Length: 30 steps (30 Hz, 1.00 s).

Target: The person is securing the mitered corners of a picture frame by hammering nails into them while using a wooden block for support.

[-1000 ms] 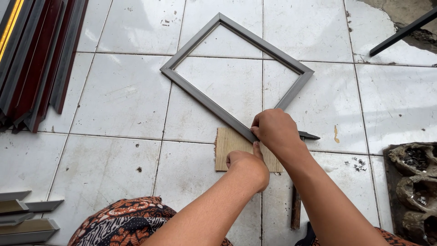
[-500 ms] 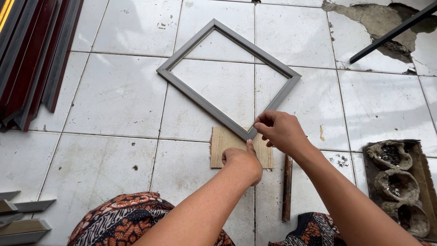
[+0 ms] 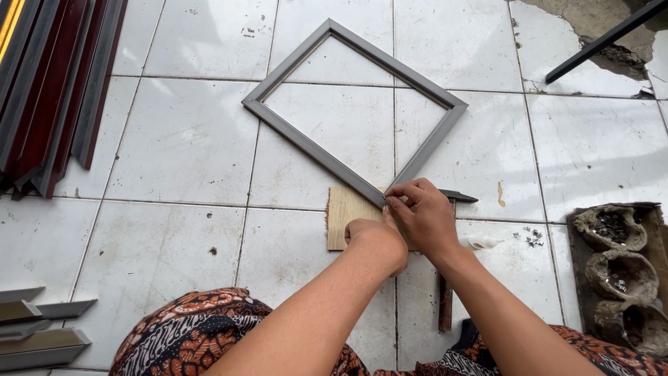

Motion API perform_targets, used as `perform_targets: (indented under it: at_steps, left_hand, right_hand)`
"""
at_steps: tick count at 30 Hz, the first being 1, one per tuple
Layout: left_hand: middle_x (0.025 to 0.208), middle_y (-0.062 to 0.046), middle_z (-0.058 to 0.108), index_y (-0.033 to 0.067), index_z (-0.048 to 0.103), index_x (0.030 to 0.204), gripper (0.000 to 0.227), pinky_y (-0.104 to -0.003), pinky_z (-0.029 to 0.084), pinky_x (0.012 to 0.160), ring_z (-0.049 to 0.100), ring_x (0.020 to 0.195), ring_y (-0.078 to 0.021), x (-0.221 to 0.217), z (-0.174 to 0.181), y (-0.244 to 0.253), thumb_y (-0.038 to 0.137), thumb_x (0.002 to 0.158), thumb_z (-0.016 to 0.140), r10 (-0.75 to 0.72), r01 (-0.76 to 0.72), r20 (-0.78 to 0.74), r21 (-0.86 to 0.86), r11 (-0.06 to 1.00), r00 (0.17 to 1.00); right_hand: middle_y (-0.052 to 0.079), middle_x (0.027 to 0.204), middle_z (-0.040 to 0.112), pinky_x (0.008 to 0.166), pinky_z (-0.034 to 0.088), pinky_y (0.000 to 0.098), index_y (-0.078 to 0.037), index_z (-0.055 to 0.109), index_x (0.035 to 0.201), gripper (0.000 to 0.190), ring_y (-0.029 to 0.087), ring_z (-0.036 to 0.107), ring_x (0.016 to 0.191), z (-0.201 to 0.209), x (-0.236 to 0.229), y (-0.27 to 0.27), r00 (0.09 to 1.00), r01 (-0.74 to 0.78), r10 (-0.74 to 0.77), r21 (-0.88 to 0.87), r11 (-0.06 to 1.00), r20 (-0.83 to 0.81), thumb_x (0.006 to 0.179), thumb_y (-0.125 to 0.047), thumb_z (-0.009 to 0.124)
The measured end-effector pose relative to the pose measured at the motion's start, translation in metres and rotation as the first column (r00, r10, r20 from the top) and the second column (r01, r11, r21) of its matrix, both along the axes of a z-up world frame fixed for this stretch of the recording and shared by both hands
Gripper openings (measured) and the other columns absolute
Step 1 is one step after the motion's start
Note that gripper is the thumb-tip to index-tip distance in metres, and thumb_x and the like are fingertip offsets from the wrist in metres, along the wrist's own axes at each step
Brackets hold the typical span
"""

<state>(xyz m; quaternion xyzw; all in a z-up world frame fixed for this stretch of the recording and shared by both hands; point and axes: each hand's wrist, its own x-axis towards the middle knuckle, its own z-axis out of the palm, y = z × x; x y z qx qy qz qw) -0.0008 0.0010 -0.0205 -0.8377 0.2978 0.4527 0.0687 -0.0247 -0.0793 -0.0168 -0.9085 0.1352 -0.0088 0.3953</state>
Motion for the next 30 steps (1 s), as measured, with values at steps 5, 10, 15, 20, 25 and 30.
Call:
perform_targets:
  at_steps: [5,10,15,20,25,30]
  left_hand:
    - [0.088,-0.024,0.06,-0.0097,0.002,0.134,0.098,-0.044,0.046,0.059,0.06,0.079,-0.0382,0.002,-0.003,-0.003,0.007,0.062,0.065,0.025,-0.025,-0.023,0.022,0.999,0.999]
    - [0.091,-0.025,0.059,-0.009,0.0,0.135,0.098,-0.041,0.045,0.058,0.06,0.08,-0.0376,0.003,0.008,-0.005,0.006,0.062,0.064,0.013,-0.01,-0.045,0.067,0.998,0.999]
    - [0.087,-0.023,0.06,-0.0108,0.001,0.134,0.097,-0.042,0.045,0.059,0.061,0.078,-0.0377,0.001,0.008,-0.004,0.004,0.062,0.063,-0.002,0.004,-0.032,0.054,0.999,0.999]
    - [0.085,-0.024,0.06,-0.0115,0.002,0.133,0.096,-0.042,0.045,0.056,0.061,0.077,-0.039,0.001,0.007,-0.002,0.004,0.06,0.063,-0.003,0.004,-0.027,0.037,0.999,1.0]
    - [0.094,-0.021,0.06,-0.0083,0.003,0.136,0.093,-0.04,0.043,0.058,0.059,0.082,-0.0359,0.002,0.002,-0.003,0.005,0.062,0.057,0.003,0.001,-0.065,0.057,0.998,0.998]
    - [0.093,-0.021,0.06,-0.0068,0.004,0.136,0.095,-0.038,0.041,0.055,0.059,0.079,-0.035,0.003,0.004,-0.004,0.004,0.059,0.059,0.0,0.007,-0.071,0.098,0.995,0.997]
  right_hand:
    - [0.011,0.085,0.059,0.063,0.051,0.0307,-0.012,0.07,0.091,0.013,0.022,0.059,0.075,-0.001,0.002,-0.001,0.999,-0.017,0.019,-0.058,0.998,0.032,0.081,-0.01,0.063]
    - [0.01,0.082,0.058,0.061,0.051,0.0304,-0.013,0.07,0.091,0.013,0.02,0.059,0.073,-0.012,0.005,-0.008,0.997,-0.024,0.028,-0.057,0.998,0.066,0.081,-0.01,0.062]
    - [0.011,0.082,0.06,0.059,0.05,0.0313,-0.013,0.071,0.089,0.013,0.021,0.059,0.071,-0.011,0.005,-0.011,0.997,-0.046,0.047,-0.022,0.999,0.067,0.079,-0.009,0.064]
    - [0.013,0.083,0.061,0.06,0.05,0.0309,-0.011,0.07,0.094,0.017,0.021,0.059,0.071,0.003,0.006,-0.007,0.999,-0.035,0.034,0.017,0.999,0.023,0.078,-0.01,0.065]
    - [0.014,0.081,0.062,0.06,0.05,0.0314,-0.009,0.068,0.098,0.023,0.022,0.06,0.071,0.02,0.01,-0.002,0.994,-0.091,0.091,-0.012,0.996,-0.053,0.076,-0.014,0.066]
    - [0.012,0.073,0.065,0.055,0.052,0.0298,-0.01,0.07,0.086,0.011,0.024,0.065,0.068,0.023,0.015,0.001,0.984,-0.123,0.113,-0.066,0.99,-0.136,0.077,-0.013,0.064]
